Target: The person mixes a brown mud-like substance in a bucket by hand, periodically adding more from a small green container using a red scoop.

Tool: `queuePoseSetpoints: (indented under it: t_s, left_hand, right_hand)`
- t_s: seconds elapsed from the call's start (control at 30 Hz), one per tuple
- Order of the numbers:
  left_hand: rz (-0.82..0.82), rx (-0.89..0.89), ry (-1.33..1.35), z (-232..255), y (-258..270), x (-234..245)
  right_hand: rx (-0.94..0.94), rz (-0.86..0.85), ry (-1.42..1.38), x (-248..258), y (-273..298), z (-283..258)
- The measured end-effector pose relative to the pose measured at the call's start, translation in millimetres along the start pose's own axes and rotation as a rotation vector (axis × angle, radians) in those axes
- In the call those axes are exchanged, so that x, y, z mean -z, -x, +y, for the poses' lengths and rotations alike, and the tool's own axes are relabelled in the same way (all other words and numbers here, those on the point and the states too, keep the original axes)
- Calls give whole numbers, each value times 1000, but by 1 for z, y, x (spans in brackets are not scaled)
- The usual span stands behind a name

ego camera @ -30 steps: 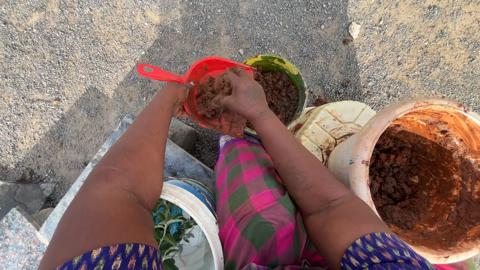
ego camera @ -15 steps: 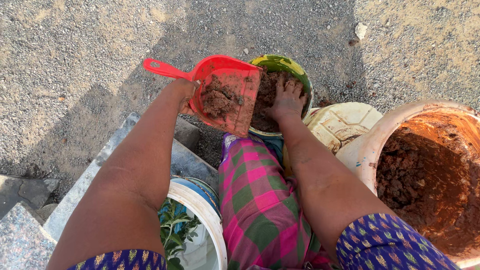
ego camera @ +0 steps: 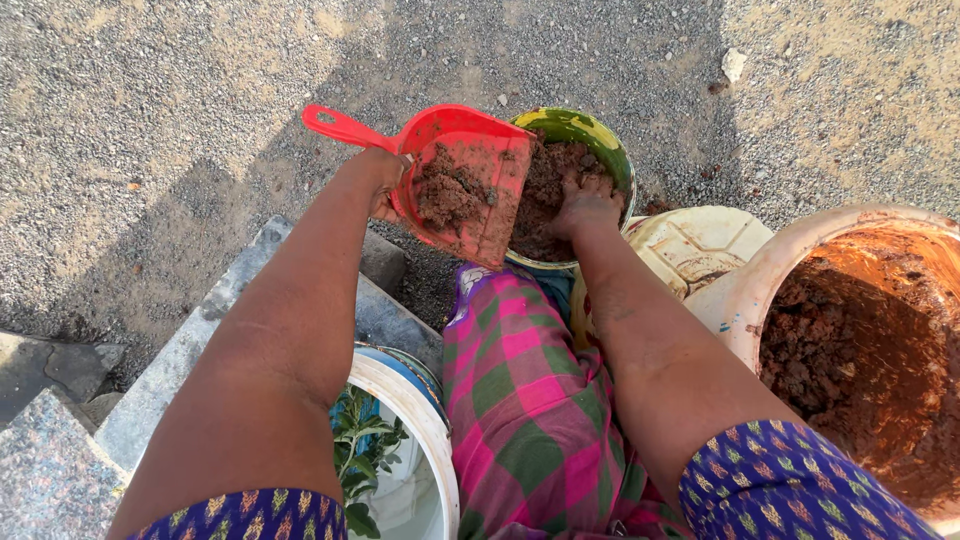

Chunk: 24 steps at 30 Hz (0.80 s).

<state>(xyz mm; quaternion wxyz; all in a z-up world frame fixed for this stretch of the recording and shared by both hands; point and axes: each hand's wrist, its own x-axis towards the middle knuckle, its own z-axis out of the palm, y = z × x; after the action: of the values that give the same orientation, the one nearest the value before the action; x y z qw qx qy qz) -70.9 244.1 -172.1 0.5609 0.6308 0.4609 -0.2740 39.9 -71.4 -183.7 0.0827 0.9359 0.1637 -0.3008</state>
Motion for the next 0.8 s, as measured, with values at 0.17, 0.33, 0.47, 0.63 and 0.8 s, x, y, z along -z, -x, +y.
queuePoseSetpoints:
  t_s: [0.17, 0.33, 0.47, 0.63, 0.8]
  left_hand:
    - [37, -5, -22, 3, -5, 0]
    - [-8, 4, 89, 2, -1, -2]
    - [45, -19, -117, 8, 11, 0]
    - [22, -23, -110, 5, 15, 0]
    - [23, -17, -75, 6, 12, -4]
  right_hand:
    - [9, -5, -80, -12, -13, 9]
    - [-56, -60, -236, -20, -36, 11]
    - [-30, -99, -337, -9, -39, 20]
    - [32, -16, -110, -14, -9, 10]
    - [58, -21, -124, -24, -39, 20]
